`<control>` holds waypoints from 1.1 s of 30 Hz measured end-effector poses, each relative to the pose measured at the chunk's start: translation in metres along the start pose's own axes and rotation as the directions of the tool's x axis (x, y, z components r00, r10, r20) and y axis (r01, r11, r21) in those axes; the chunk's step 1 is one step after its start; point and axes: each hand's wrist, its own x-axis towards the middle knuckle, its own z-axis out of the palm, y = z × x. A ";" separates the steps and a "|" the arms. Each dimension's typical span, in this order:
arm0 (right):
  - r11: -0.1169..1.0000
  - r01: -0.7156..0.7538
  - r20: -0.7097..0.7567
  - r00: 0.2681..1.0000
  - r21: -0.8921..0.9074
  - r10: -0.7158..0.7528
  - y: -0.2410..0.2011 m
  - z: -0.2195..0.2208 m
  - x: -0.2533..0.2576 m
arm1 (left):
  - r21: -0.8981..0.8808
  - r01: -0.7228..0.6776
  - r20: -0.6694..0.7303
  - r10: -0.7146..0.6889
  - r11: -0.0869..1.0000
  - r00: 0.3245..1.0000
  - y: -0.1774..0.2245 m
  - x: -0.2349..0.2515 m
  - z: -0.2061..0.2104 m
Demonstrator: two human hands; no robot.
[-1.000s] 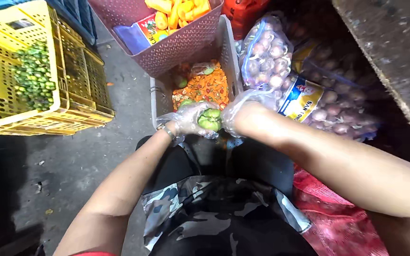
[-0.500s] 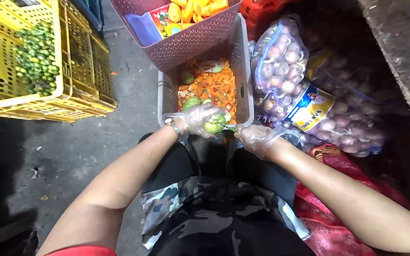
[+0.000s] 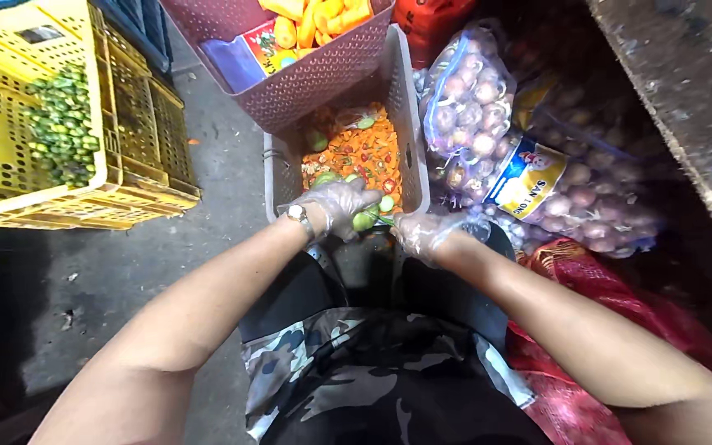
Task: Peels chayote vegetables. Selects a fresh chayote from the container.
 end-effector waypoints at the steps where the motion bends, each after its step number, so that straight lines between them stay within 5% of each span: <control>1: 0.999 0.012 -0.025 1.000 0.049 -0.011 0.010 0.012 0.009 | -0.001 -0.020 -0.005 0.020 1.000 1.000 -0.002 0.001 -0.001; 5: 0.990 0.020 -0.026 1.000 0.138 -0.017 0.019 0.031 0.022 | 0.012 -0.056 0.003 0.056 0.998 0.998 -0.005 0.003 -0.001; 10: 0.997 0.020 0.066 0.998 -0.074 -0.015 -0.011 -0.003 0.011 | 0.028 -0.070 -0.040 0.071 0.997 0.997 -0.005 -0.006 0.007; 15: 0.992 -0.004 0.012 1.000 0.128 0.003 0.014 0.038 0.041 | -0.021 -0.106 -0.030 0.105 0.994 0.994 -0.018 -0.001 0.004; 20: 0.998 -0.002 0.112 0.994 0.062 -0.005 0.008 0.028 0.051 | -0.008 -0.135 -0.054 0.134 0.991 0.990 -0.018 -0.003 0.005; 24: 0.990 -0.032 0.074 0.997 0.136 0.022 0.010 0.038 0.046 | -0.161 -0.118 -0.133 0.097 0.980 0.986 -0.036 -0.005 0.012; 28: 0.987 -0.041 0.130 0.991 0.153 0.021 0.019 0.012 0.035 | -0.458 -0.159 -0.368 -0.024 0.875 0.930 -0.089 -0.010 0.020; 33: 0.938 -0.073 -0.192 0.971 0.339 0.144 0.059 -0.025 0.037 | -0.542 -0.013 -0.407 -0.249 0.840 0.879 -0.100 0.035 0.012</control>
